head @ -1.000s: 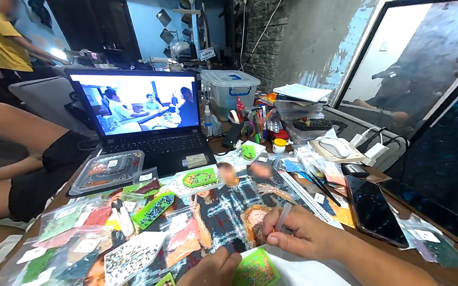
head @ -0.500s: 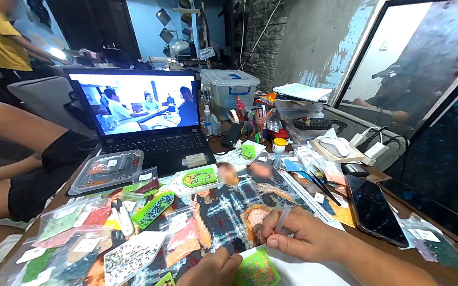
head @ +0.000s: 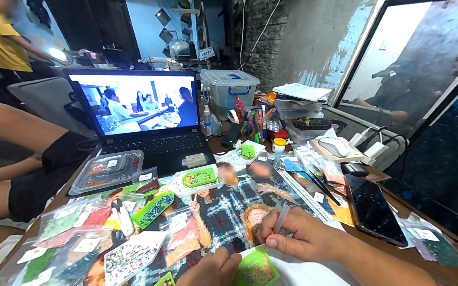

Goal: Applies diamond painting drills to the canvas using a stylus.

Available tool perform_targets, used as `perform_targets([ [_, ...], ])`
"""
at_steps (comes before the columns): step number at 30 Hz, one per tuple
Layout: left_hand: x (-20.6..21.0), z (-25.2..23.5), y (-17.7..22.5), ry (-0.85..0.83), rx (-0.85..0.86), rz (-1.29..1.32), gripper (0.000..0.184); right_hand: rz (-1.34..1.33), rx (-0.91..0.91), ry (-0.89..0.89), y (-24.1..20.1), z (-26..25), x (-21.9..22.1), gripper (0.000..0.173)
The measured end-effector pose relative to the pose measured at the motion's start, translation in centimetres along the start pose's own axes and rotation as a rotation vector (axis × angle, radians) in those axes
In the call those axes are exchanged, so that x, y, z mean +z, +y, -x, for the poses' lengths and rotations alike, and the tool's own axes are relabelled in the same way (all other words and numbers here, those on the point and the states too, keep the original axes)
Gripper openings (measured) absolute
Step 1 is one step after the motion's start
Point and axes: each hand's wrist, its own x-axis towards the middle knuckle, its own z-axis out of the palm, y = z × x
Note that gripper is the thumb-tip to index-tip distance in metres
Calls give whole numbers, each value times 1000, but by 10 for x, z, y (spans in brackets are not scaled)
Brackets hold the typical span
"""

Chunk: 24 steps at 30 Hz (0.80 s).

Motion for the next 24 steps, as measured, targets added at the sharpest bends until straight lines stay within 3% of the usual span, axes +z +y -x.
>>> perform_targets([
  [24, -1, 1, 1, -3, 10, -8, 54, 7, 19, -28, 2, 0, 1, 28],
])
